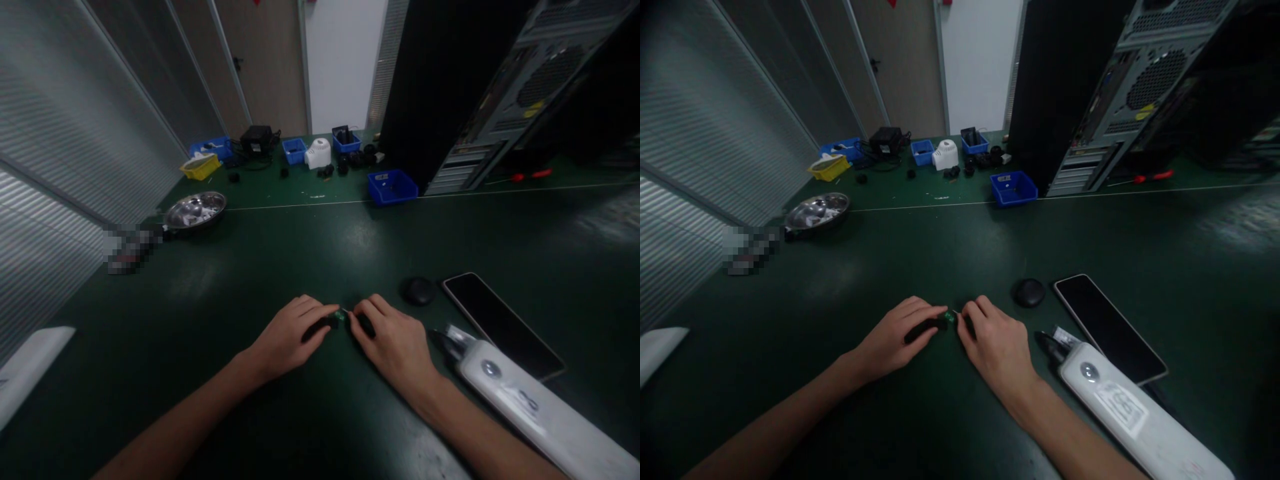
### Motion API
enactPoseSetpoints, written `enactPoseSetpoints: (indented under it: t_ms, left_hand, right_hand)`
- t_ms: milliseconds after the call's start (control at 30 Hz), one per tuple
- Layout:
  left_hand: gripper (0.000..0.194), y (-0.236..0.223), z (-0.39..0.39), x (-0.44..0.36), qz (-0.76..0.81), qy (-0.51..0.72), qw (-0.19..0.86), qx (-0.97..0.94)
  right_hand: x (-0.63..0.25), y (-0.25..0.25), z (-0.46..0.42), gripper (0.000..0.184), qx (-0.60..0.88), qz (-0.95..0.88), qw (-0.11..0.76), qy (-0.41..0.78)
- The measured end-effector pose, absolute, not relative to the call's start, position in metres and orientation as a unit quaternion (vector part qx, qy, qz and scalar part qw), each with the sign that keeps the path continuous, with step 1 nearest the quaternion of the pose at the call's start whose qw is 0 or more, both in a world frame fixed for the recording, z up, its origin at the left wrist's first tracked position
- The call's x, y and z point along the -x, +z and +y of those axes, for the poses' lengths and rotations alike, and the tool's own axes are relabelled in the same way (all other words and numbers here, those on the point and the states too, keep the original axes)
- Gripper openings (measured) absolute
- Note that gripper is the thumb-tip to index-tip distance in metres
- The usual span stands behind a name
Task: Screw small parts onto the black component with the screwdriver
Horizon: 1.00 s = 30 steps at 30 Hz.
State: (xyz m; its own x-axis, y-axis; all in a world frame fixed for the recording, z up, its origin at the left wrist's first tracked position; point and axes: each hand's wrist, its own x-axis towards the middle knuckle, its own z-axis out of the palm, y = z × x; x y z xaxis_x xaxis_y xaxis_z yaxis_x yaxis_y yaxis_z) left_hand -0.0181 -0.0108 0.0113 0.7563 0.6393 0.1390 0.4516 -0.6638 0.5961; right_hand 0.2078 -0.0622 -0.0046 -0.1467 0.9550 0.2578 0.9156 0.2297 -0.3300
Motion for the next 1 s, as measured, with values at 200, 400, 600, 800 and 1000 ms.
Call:
enactPoseSetpoints:
  t_ms: [200,400,600,800,1000]
  left_hand:
    - [0.033,0.011,-0.015,0.002,0.272,0.161,0.271,-0.909]
    - [0.034,0.010,0.005,0.046,0.326,0.165,0.249,-0.897]
    - [0.045,0.010,0.051,0.221,0.622,0.172,0.126,-0.754]
    - [0.049,-0.008,0.058,0.358,0.801,0.158,0.035,-0.576]
    - [0.043,-0.017,0.054,0.373,0.767,0.179,-0.020,-0.616]
  right_hand:
    - [-0.210,-0.005,-0.061,0.019,0.650,-0.723,0.228,0.051]
    - [-0.211,-0.003,-0.061,0.022,0.649,-0.717,0.238,0.090]
    - [-0.213,-0.003,-0.059,0.024,0.652,-0.707,0.248,0.115]
    - [-0.212,-0.004,-0.058,0.026,0.653,-0.701,0.259,0.123]
    - [-0.212,-0.004,-0.056,0.030,0.652,-0.700,0.258,0.137]
